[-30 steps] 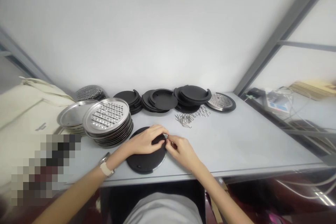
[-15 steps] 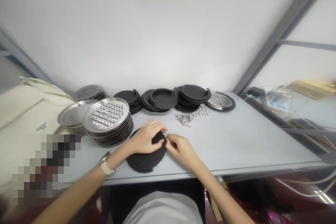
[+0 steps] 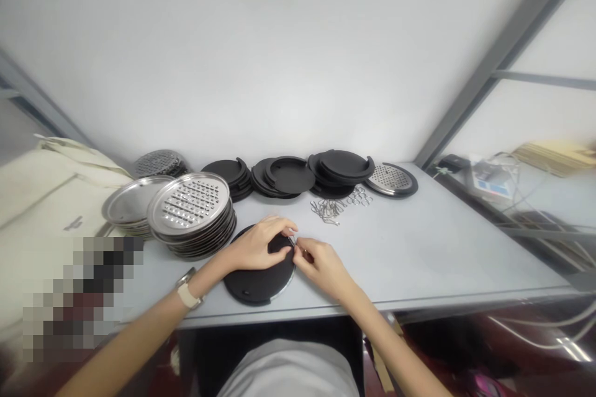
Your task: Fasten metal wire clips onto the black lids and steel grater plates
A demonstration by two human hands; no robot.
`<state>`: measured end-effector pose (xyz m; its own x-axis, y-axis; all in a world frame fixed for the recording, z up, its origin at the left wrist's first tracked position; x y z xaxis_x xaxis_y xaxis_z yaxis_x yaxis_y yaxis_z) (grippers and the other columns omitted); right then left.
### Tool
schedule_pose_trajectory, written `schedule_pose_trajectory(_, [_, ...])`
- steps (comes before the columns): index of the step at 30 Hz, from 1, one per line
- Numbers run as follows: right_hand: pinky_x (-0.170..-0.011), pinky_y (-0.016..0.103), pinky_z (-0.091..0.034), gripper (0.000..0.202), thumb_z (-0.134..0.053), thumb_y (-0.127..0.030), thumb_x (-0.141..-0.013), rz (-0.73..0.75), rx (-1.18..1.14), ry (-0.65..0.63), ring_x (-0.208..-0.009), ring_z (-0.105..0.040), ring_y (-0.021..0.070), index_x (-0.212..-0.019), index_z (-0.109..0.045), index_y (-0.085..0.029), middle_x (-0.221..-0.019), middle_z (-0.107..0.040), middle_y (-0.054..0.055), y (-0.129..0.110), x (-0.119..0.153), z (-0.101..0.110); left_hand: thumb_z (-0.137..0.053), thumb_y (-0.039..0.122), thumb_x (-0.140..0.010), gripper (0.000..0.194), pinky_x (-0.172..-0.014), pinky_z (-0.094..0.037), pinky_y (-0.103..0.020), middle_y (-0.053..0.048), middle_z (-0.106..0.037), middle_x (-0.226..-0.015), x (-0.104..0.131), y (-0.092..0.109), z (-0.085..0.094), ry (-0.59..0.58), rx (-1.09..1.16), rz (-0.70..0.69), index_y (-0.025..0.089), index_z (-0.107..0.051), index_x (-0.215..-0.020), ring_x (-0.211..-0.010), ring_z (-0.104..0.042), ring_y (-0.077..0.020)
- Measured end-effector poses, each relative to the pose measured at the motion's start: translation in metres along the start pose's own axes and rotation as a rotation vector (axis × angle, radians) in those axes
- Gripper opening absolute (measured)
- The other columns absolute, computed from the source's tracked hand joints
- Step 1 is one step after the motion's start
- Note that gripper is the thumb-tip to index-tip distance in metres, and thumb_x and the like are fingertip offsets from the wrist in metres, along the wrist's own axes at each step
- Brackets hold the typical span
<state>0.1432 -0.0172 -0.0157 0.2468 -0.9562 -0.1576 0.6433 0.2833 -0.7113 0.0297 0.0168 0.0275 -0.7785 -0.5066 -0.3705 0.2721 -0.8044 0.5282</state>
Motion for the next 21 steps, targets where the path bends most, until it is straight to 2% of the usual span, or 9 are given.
schedule_pose_trajectory(10, [-0.052, 0.022, -0.028, 0.019, -0.043, -0.022, -0.089, -0.003, -0.014, 0.033, -0.052, -0.035, 0.0103, -0.071, -0.037, -0.021, -0.059, -0.038, -0.007, -0.0006, 0.0004, -0.0004, -0.059, 0.012, -0.075, 0.036, -0.092, -0.045, -0.033, -0.004, -0.062, -0.101, -0.0011, -0.0010, 0.0028, -0.001, 0.046, 0.038, 0.021, -0.049, -0.109, -0.094, -0.060, -0.0182])
schedule_pose_trajectory(17, [-0.053, 0.024, -0.028, 0.025, -0.040, -0.025, -0.092, 0.020, -0.015, 0.030, -0.054, -0.036, 0.0112, -0.068, -0.036, -0.021, -0.060, -0.038, -0.006, -0.0023, -0.0002, 0.0006, -0.057, 0.011, -0.077, 0.035, -0.092, -0.044, -0.033, -0.001, -0.064, -0.097, -0.0021, -0.0002, 0.0019, -0.021, 0.051, 0.047, 0.021, -0.049, -0.110, -0.093, -0.060, -0.0176])
schedule_pose_trajectory(21, [-0.054, 0.024, -0.030, 0.024, -0.039, -0.025, -0.094, 0.040, -0.010, 0.025, -0.055, -0.040, 0.0118, -0.070, -0.038, -0.021, -0.062, -0.043, -0.004, -0.0041, -0.0008, 0.0004, -0.051, 0.007, -0.080, 0.035, -0.093, -0.043, -0.033, -0.001, -0.065, -0.092, -0.0017, 0.0006, -0.0003, -0.031, -0.004, 0.021, 0.021, -0.049, -0.111, -0.097, -0.058, -0.0183])
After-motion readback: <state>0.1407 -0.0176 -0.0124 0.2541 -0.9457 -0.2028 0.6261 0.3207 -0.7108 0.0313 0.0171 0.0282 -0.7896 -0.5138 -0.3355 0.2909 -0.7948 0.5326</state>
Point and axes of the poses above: each hand's wrist, its own x-axis away from the middle knuckle, its own z-axis out of the back of the hand, y = z × x, the point moved 7 cm from there along -x, towards the middle knuckle
